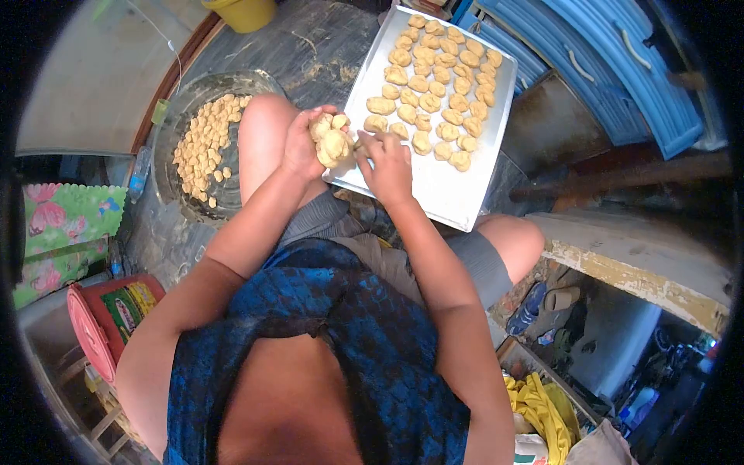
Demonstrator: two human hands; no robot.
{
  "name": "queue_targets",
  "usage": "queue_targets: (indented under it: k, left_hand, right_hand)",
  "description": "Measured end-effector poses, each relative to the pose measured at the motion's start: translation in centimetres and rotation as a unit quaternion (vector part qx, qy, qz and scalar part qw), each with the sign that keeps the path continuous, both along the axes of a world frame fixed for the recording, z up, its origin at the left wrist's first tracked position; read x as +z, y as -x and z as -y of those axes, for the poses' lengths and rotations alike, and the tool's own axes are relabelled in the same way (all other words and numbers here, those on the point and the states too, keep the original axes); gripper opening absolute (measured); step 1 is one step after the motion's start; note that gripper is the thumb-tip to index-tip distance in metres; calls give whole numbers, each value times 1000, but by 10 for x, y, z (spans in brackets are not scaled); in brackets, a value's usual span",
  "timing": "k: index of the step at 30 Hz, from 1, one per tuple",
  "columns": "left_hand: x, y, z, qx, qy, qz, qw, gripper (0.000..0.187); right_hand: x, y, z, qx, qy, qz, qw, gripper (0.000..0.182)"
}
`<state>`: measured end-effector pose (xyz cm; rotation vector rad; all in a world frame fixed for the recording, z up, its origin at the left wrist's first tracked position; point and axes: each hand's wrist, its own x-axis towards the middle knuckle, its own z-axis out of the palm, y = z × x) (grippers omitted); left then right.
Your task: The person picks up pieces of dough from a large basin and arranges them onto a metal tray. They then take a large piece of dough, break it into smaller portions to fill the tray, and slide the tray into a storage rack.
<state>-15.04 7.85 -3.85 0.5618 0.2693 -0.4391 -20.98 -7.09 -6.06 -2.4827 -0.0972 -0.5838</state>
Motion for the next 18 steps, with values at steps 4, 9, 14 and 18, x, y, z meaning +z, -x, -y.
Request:
queue_targets:
  k: [4, 9, 14, 18]
  left_hand:
    - [-6, -1, 1, -21, 19, 15, 999, 24]
    - [-8, 0, 5, -32, 18, -12, 999, 25]
    - [-12, 6, 14, -19, -23, 5, 1000, 18]
    - [-6, 10, 20, -89, -17, 2, 996, 17]
  right_hand:
    - [-13, -3, 7, 83, 66, -49, 993, 27]
    - [9, -3, 8, 72, 52, -34, 995, 29]
    - [64, 9, 7, 168, -220, -64, 959, 34]
    - [49, 11, 15, 195, -225, -71, 952, 31]
